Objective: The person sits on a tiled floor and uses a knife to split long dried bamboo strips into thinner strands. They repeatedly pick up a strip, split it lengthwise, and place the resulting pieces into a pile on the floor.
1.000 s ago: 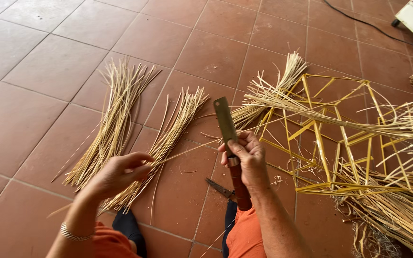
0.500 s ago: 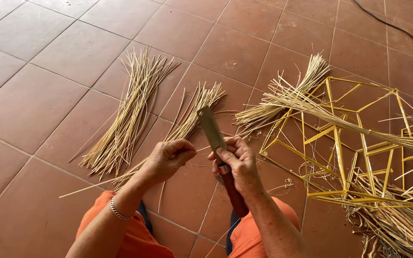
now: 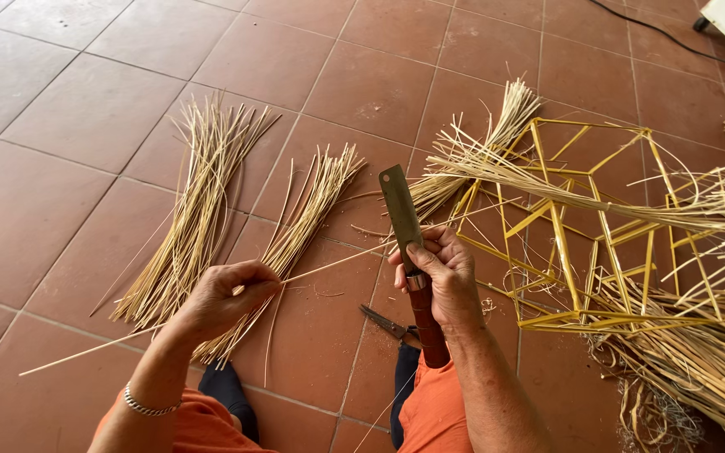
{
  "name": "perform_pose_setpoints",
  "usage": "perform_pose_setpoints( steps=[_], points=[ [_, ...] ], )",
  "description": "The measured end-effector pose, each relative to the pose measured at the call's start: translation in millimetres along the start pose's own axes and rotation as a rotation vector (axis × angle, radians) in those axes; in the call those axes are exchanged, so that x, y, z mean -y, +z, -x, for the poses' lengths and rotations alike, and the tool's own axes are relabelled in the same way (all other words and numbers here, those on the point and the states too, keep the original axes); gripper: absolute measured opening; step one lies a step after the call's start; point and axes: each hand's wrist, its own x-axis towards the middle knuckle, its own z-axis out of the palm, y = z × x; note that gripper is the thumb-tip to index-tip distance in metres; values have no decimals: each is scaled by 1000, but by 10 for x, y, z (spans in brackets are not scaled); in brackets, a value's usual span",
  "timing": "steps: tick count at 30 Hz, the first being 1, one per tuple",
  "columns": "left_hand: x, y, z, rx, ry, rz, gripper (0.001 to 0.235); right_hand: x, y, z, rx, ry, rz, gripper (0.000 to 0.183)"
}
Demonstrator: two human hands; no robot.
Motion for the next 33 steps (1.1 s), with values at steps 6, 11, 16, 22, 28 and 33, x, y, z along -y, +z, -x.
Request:
perform_pose_setpoints(
  steps=[6, 11, 16, 22, 28, 33],
  points=[
    [149, -141, 65, 15, -151, 20, 15, 60, -129, 3, -37, -9, -17, 10],
    [279, -256, 129, 1, -160, -6, 16, 95, -251, 2, -85, -41, -5, 9],
    [460, -353, 213, -19, -215, -8, 16, 126, -433, 6, -161, -29, -19, 11],
    [563, -421, 248, -167, -416, 27, 17, 330, -683, -4, -339, -151, -98, 13],
    [269, 44, 57, -188, -117, 3, 18, 240, -251, 65, 25, 37, -23, 30],
    [-150, 431, -123, -188, -3, -2, 16, 63, 273, 78, 198, 334, 119, 37]
  ],
)
